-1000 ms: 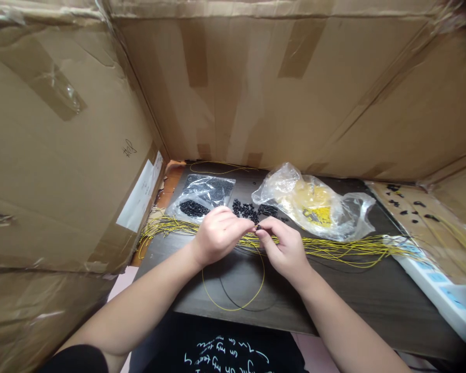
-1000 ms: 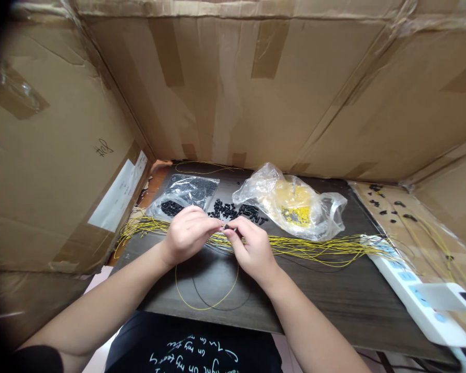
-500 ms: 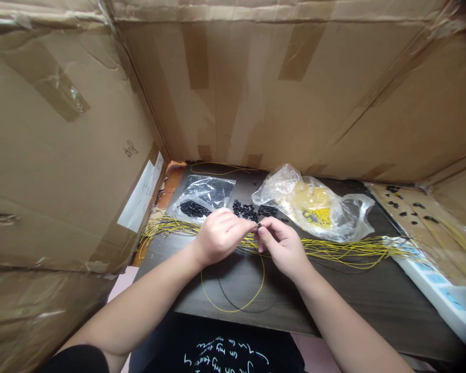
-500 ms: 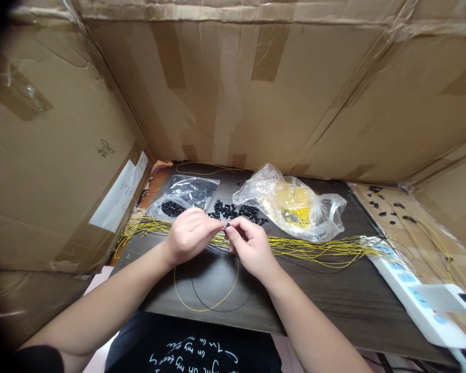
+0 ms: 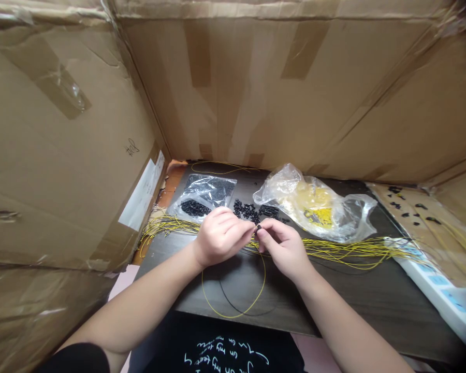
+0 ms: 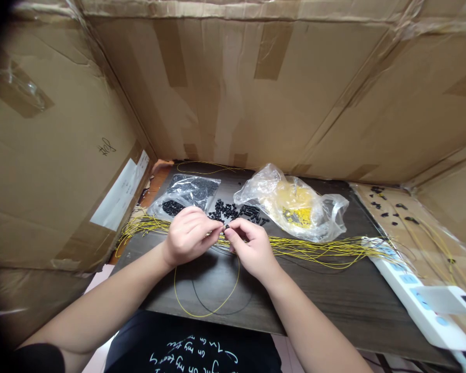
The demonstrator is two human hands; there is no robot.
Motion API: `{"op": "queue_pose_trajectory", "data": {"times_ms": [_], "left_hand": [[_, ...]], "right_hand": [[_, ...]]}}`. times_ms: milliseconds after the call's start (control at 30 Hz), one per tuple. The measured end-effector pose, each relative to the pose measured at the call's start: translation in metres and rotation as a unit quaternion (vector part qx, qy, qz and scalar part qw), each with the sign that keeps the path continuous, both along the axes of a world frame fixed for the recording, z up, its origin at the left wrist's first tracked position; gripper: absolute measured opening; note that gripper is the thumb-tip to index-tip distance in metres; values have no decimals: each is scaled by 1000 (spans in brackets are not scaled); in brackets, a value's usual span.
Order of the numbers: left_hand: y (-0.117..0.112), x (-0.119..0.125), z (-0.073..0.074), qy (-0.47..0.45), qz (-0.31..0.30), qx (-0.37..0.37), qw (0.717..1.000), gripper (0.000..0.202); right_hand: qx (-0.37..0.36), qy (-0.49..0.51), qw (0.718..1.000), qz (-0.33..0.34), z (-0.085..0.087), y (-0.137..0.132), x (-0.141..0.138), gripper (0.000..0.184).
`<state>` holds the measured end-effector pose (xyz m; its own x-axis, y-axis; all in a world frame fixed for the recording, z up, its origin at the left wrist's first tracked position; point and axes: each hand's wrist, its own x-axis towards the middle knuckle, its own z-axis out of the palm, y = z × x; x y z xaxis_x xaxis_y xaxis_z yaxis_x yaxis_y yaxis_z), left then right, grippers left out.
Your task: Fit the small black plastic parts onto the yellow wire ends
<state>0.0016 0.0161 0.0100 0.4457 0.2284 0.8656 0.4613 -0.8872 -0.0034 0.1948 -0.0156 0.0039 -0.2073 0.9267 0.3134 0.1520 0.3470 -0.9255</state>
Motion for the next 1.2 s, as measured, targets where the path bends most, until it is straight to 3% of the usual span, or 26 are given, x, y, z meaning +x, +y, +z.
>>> {"op": "queue_pose_trajectory", "data": {"times_ms": [200,533,1200], "left_hand": [[-3,0,2,-25,22,6,999,9],[-5,-1,4,-32,5,2,999,7],[-6,1,4,-16,29,36,999,11]], "right_hand": [[-24,39,999,-16,0,-5,-6,24],[13,54,998,-26,-2,-11,-9,21],[71,-8,996,-59,-1,-13,-8,21]]}}
